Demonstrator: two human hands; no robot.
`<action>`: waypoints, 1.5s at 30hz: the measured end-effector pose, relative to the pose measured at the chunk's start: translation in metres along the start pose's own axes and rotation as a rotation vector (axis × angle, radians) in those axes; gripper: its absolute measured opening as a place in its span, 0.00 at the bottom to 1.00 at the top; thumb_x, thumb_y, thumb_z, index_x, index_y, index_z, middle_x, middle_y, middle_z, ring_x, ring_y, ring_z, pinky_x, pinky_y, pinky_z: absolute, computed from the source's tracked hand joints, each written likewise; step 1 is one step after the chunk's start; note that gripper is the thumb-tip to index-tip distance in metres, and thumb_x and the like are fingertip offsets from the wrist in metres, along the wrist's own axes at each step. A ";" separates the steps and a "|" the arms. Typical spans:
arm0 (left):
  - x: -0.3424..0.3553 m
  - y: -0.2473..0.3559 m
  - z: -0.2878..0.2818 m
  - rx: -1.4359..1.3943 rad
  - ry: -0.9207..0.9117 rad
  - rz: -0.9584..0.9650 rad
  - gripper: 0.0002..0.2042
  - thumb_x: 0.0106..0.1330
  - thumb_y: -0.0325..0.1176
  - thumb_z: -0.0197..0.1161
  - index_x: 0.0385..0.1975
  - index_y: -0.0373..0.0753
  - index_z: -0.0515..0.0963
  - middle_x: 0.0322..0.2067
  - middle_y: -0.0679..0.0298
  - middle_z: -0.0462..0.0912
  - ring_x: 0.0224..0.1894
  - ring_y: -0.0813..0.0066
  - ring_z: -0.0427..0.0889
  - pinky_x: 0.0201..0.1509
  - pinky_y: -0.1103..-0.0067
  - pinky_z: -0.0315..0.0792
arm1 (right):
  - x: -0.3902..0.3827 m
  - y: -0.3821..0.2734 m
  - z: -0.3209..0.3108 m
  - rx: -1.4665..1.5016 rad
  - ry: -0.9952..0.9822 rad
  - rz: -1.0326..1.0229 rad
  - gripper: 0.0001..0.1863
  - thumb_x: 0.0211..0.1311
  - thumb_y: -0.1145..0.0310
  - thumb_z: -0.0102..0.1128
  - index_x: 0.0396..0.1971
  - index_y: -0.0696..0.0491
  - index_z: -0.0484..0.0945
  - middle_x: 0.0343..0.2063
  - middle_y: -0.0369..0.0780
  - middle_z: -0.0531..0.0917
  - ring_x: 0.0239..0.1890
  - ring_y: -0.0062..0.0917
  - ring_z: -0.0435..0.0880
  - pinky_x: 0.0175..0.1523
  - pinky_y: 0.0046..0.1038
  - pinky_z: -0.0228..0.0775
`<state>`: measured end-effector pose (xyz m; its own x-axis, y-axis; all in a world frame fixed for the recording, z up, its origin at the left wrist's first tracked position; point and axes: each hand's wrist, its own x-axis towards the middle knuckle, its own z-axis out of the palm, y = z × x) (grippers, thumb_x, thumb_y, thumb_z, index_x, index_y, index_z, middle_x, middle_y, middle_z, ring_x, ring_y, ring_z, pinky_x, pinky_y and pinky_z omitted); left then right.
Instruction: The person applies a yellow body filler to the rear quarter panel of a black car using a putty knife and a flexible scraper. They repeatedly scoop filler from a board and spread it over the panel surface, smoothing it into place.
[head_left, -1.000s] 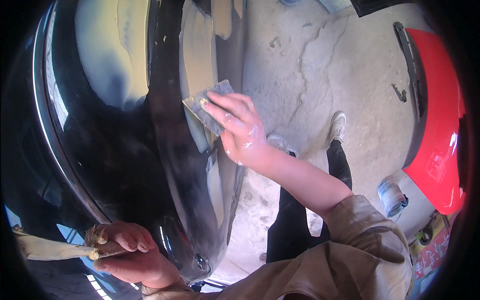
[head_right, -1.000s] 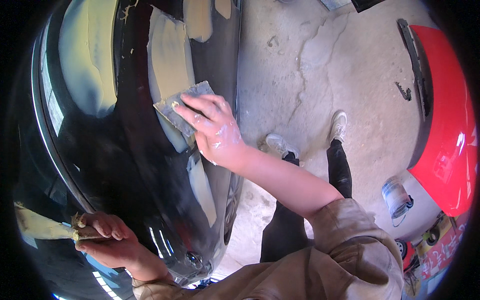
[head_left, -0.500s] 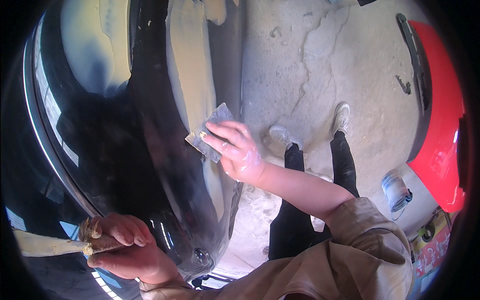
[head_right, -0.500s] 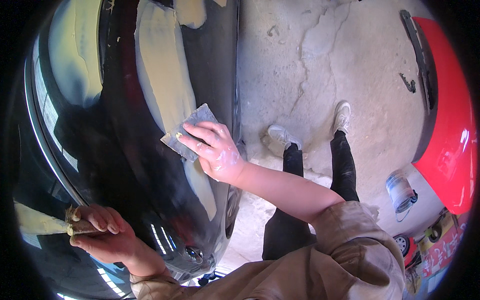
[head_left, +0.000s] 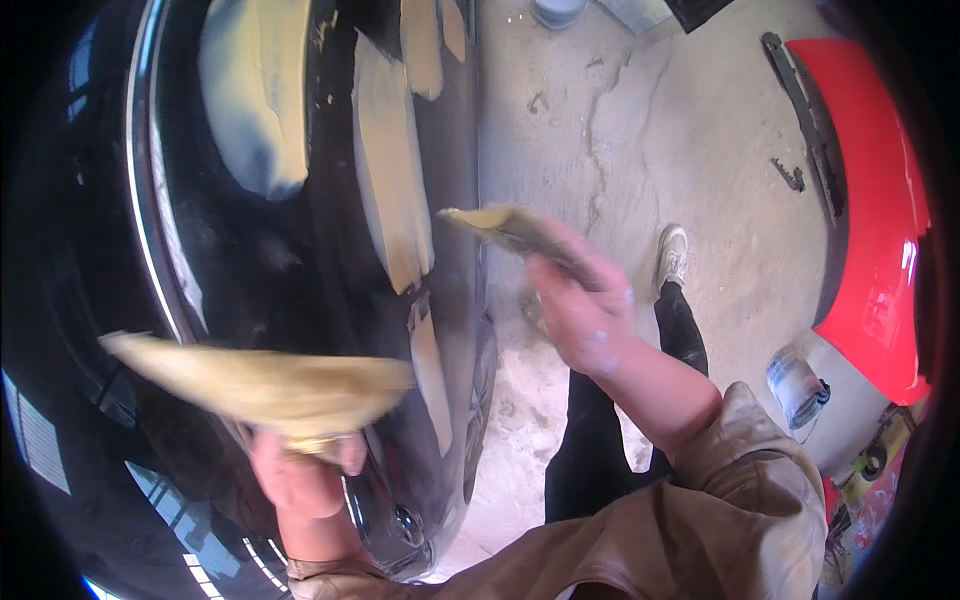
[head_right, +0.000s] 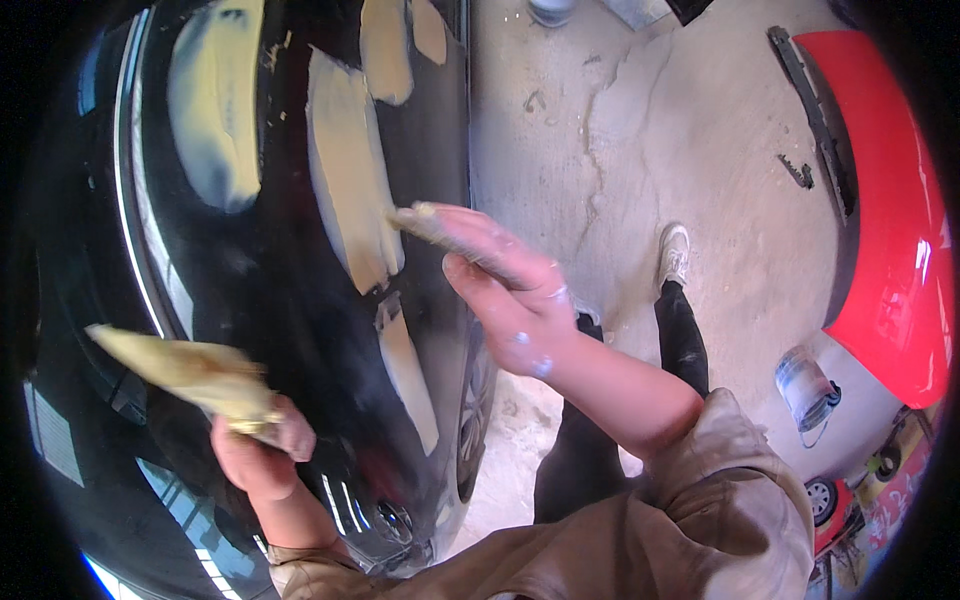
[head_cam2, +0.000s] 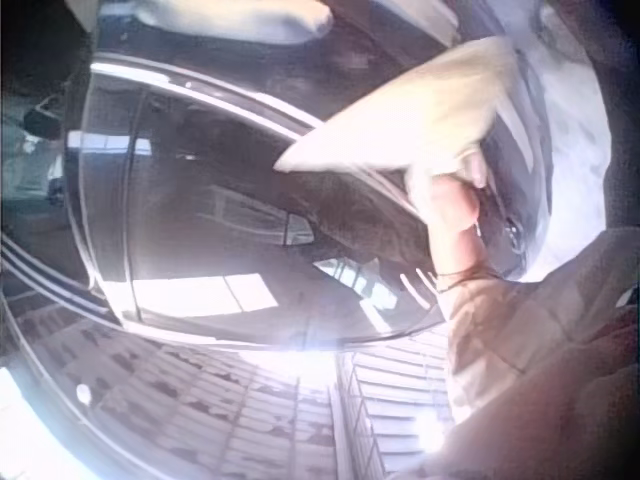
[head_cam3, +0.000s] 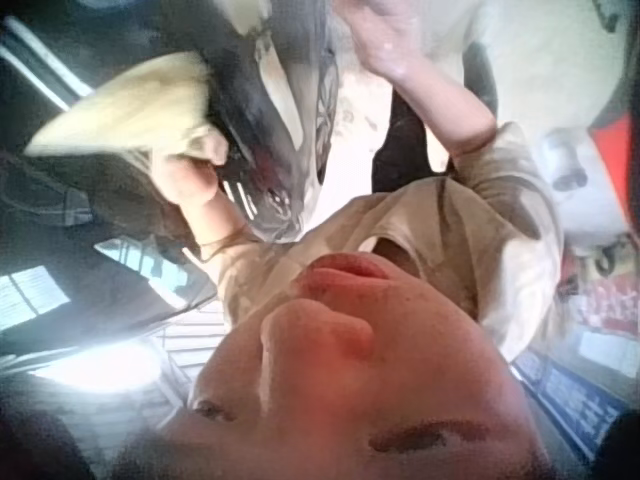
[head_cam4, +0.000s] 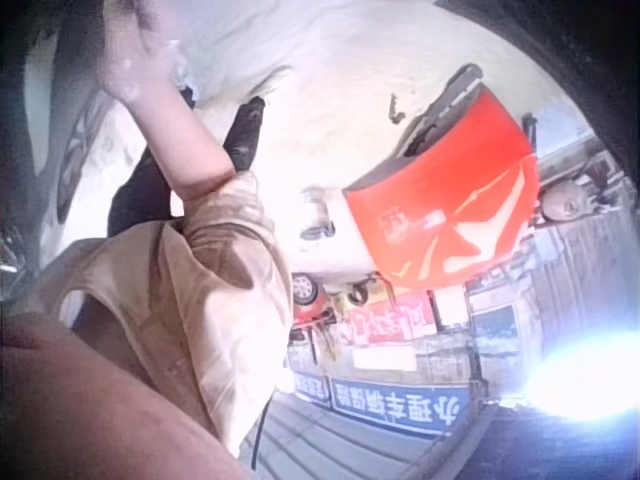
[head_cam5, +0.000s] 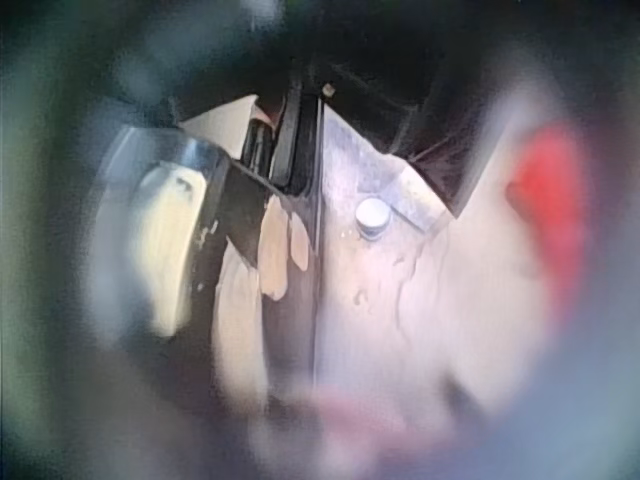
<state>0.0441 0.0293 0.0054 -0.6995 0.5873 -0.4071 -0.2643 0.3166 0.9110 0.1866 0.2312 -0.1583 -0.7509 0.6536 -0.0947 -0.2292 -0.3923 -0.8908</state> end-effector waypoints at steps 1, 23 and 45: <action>0.002 -0.002 0.005 0.179 -0.121 0.133 0.23 0.79 0.48 0.52 0.51 0.29 0.74 0.21 0.61 0.75 0.15 0.77 0.68 0.18 0.81 0.65 | 0.004 -0.022 0.002 0.158 -0.030 -0.018 0.24 0.65 0.85 0.52 0.61 0.58 0.78 0.59 0.51 0.81 0.60 0.40 0.80 0.66 0.36 0.69; 0.001 -0.016 0.005 -0.009 -0.024 0.131 0.31 0.73 0.61 0.56 0.54 0.33 0.69 0.19 0.62 0.70 0.14 0.76 0.66 0.16 0.79 0.62 | 0.024 -0.038 -0.030 -0.600 -0.213 -0.140 0.25 0.66 0.81 0.55 0.64 0.55 0.75 0.54 0.50 0.84 0.51 0.42 0.86 0.55 0.35 0.78; 0.010 -0.002 -0.009 -0.097 -0.004 0.273 0.28 0.79 0.58 0.45 0.51 0.33 0.72 0.20 0.67 0.68 0.17 0.79 0.64 0.15 0.83 0.63 | 0.150 0.042 0.056 -0.725 0.061 -0.308 0.27 0.63 0.80 0.53 0.63 0.47 0.78 0.58 0.44 0.81 0.59 0.45 0.78 0.65 0.39 0.71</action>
<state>0.0324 0.0278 0.0000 -0.7509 0.6441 -0.1460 -0.1291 0.0737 0.9889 0.0298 0.2766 -0.1846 -0.6791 0.7070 0.1975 0.0554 0.3177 -0.9466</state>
